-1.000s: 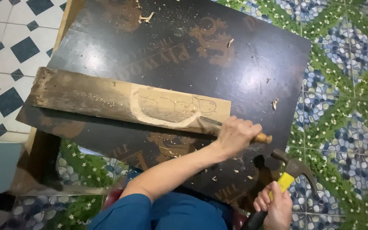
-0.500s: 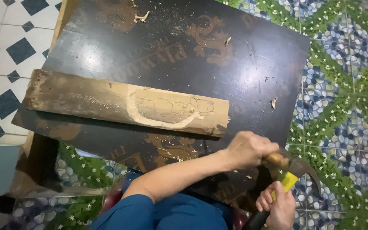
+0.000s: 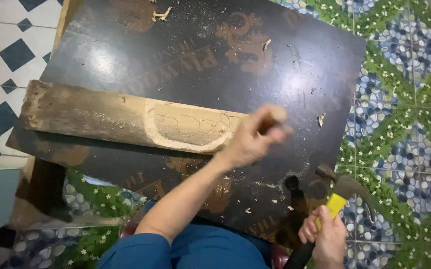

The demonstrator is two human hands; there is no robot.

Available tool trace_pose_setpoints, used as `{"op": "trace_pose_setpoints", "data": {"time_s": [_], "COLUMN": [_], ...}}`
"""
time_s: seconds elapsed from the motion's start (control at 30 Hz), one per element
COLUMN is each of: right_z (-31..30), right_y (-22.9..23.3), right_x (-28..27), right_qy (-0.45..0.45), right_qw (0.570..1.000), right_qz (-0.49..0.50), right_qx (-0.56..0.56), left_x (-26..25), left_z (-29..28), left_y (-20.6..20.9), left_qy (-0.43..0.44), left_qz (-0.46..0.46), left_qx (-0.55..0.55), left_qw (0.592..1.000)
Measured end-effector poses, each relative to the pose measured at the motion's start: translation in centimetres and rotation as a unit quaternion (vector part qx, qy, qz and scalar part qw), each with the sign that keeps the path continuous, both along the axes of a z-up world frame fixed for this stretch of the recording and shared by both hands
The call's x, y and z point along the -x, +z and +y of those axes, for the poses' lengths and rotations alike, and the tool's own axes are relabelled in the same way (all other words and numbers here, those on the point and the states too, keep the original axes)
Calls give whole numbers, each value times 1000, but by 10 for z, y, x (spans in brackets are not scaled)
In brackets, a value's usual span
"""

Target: Carving a decorative pattern into a wooden plank using a hammer and chisel.

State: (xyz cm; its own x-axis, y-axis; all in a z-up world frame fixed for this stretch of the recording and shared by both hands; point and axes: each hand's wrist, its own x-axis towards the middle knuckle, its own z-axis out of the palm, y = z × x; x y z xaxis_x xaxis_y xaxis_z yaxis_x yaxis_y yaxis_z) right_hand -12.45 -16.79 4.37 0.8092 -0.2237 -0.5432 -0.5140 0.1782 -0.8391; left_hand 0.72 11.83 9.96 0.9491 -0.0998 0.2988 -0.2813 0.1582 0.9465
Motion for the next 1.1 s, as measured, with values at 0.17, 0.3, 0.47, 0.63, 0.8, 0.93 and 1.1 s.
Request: {"op": "trace_pose_setpoints", "data": {"time_s": [0.17,0.3,0.47,0.63,0.8,0.93,1.1], "right_z": [9,14,10,9,12,15,29], "right_y": [-5,-3,0,1,4,0,31], "right_x": [-4,-2,3,4,5,1,-19], "right_qy": [34,29,38,37,48,45,91], "right_qw": [999,1000,999,999,999,999,994], "right_qz": [-20,-3,-15,-24,-9,-14,-29], "right_qx": [5,2,20,6,24,11,45], "left_x": [-8,-5,-3,-4,-5,-15,-24], "left_z": [37,35,32,29,27,20,10], "left_y": [2,1,2,0,12,4,-4], "left_qy": [36,34,61,76,91,107,63], "left_qz": [39,33,39,22,25,20,4], "left_qx": [115,186,176,166,138,100,63], "left_qw": [992,981,982,983,986,989,996]}}
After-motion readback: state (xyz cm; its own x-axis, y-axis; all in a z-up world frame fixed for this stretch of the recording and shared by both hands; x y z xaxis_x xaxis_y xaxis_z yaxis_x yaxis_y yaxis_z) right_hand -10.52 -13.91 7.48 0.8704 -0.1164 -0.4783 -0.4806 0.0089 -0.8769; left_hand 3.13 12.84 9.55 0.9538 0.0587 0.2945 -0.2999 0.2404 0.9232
